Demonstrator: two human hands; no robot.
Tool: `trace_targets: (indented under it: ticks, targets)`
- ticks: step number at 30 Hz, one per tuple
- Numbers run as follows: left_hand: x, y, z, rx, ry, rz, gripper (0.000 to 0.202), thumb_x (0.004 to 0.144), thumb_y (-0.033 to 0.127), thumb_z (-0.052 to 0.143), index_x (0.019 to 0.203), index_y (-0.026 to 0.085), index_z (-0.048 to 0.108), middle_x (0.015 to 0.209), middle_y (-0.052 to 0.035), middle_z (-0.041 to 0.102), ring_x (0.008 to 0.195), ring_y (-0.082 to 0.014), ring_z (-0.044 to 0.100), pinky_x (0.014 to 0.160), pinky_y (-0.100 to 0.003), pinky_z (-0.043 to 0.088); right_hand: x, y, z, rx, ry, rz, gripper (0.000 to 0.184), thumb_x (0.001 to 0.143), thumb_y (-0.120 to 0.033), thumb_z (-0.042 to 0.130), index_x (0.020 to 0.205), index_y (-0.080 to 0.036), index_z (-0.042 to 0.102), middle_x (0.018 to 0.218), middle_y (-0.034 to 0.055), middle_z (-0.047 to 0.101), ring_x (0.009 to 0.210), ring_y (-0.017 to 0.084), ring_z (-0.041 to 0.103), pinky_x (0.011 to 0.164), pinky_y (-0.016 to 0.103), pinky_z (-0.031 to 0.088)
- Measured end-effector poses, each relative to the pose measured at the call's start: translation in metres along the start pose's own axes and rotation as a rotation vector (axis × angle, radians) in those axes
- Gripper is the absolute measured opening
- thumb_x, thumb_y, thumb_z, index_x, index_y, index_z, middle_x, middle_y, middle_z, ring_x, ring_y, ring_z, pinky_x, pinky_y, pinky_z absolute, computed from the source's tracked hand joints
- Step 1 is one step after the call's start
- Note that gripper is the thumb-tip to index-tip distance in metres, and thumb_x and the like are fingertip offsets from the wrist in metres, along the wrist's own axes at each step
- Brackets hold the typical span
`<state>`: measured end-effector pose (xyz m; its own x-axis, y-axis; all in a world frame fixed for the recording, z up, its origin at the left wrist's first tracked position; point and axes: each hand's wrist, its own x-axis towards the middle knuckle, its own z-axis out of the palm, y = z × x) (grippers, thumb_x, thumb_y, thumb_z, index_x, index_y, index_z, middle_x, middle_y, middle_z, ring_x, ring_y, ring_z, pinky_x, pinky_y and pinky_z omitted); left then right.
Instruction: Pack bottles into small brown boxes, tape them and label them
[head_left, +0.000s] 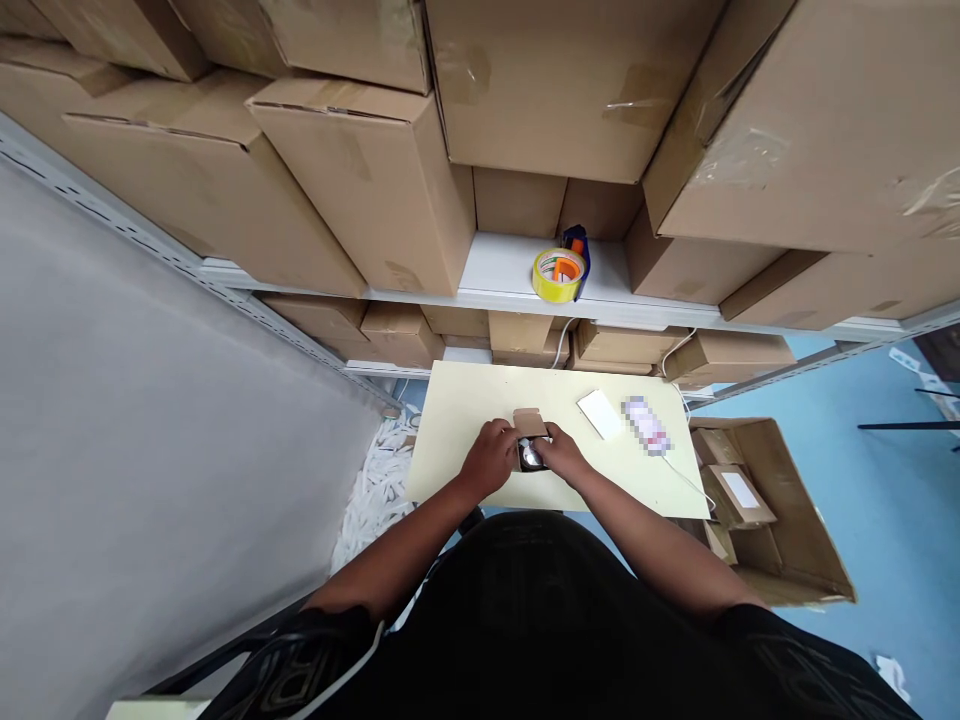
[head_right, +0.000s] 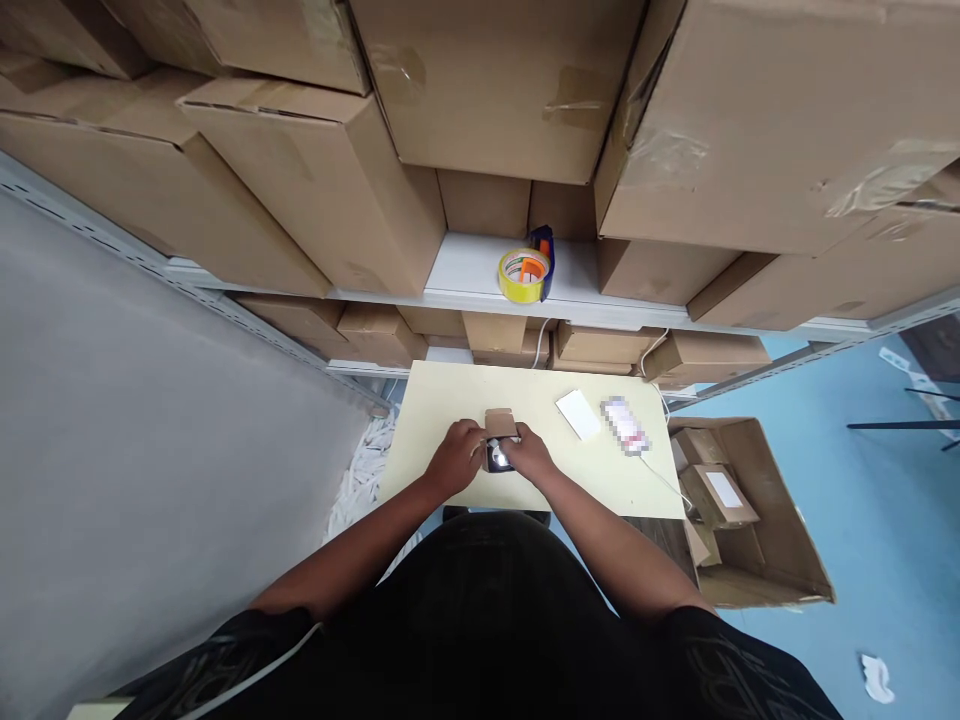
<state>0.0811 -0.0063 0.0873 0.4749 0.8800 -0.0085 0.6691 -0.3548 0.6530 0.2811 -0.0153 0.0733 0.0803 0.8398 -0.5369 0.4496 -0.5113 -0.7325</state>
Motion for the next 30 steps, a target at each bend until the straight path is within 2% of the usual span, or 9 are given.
trace_targets:
  ticks: [4,7,10,12,16,21,23,25,30]
  targets:
    - [0.003,0.012,-0.005,0.076,-0.147,0.048,0.022,0.09,0.019,0.058,0.109,0.019,0.068,0.12,-0.0097,0.06,0.107,-0.0236,0.062,0.094,-0.037,0.055,-0.004,0.014,-0.006,0.24,-0.102,-0.035,0.049,0.085,-0.032,0.046,0.13,-0.024,0.063,0.121,0.0037,0.073,0.105,0.023,0.069,0.08,0.032,0.056]
    - [0.012,0.024,-0.009,0.17,-0.169,-0.02,0.028,0.088,0.034,0.067,0.109,0.016,0.069,0.122,-0.0131,0.058,0.107,-0.0287,0.061,0.092,-0.041,0.056,-0.009,0.031,-0.008,0.314,-0.143,-0.063,0.07,0.082,-0.029,0.05,0.151,-0.028,0.044,0.138,0.0052,0.064,0.111,0.023,0.068,0.083,0.033,0.057]
    - [0.025,0.037,-0.01,0.274,-0.238,-0.124,0.036,0.08,0.034,0.074,0.11,0.014,0.069,0.122,-0.0163,0.056,0.102,-0.032,0.062,0.082,-0.042,0.057,-0.013,0.043,-0.001,0.171,-0.195,-0.204,0.099,0.074,-0.026,0.067,0.162,-0.03,0.022,0.14,0.0076,0.062,0.117,0.025,0.065,0.092,0.04,0.056]
    - [0.034,0.046,-0.009,0.323,-0.282,-0.172,0.041,0.074,0.032,0.079,0.111,0.014,0.069,0.121,-0.017,0.056,0.101,-0.0332,0.061,0.079,-0.042,0.056,-0.013,0.045,0.005,0.026,-0.158,-0.273,0.111,0.071,-0.027,0.076,0.164,-0.029,0.016,0.138,0.0101,0.062,0.12,0.027,0.063,0.096,0.044,0.054]
    - [0.047,0.058,-0.007,0.385,-0.325,-0.19,0.045,0.068,0.028,0.082,0.11,0.017,0.07,0.118,-0.0166,0.058,0.107,-0.0363,0.057,0.083,-0.045,0.055,-0.011,0.041,0.015,-0.181,-0.002,-0.307,0.112,0.074,-0.029,0.077,0.165,-0.024,0.012,0.139,0.0155,0.061,0.117,0.03,0.064,0.097,0.047,0.053]
    - [0.048,0.061,-0.01,0.375,-0.359,-0.142,0.039,0.065,0.036,0.081,0.097,0.017,0.07,0.118,-0.0156,0.058,0.104,-0.0341,0.058,0.077,-0.041,0.056,-0.007,0.043,0.015,-0.291,0.023,-0.386,0.111,0.075,-0.029,0.079,0.166,-0.024,0.013,0.15,0.0171,0.053,0.122,0.032,0.063,0.1,0.049,0.053]
    - [0.044,0.063,-0.016,0.369,-0.341,-0.14,0.044,0.062,0.039,0.082,0.098,0.018,0.069,0.117,-0.0143,0.059,0.101,-0.0328,0.06,0.076,-0.039,0.056,-0.005,0.044,0.015,-0.328,0.024,-0.395,0.11,0.075,-0.028,0.078,0.165,-0.023,0.015,0.151,0.0175,0.052,0.126,0.034,0.061,0.101,0.05,0.053]
    - [0.039,0.068,-0.029,0.355,-0.265,-0.115,0.045,0.064,0.039,0.081,0.102,0.018,0.068,0.121,-0.0139,0.06,0.103,-0.0326,0.062,0.079,-0.04,0.057,-0.004,0.043,0.015,-0.34,0.018,-0.387,0.11,0.074,-0.026,0.078,0.165,-0.022,0.017,0.152,0.0178,0.05,0.128,0.034,0.06,0.102,0.049,0.053]
    - [0.024,0.079,-0.088,0.077,0.056,-0.057,0.055,0.069,0.031,0.076,0.121,0.018,0.063,0.137,-0.0124,0.056,0.104,-0.027,0.067,0.09,-0.036,0.058,-0.002,0.039,0.014,-0.252,-0.016,-0.392,0.115,0.072,-0.033,0.083,0.165,-0.026,0.015,0.154,0.0157,0.047,0.133,0.033,0.057,0.108,0.047,0.049]
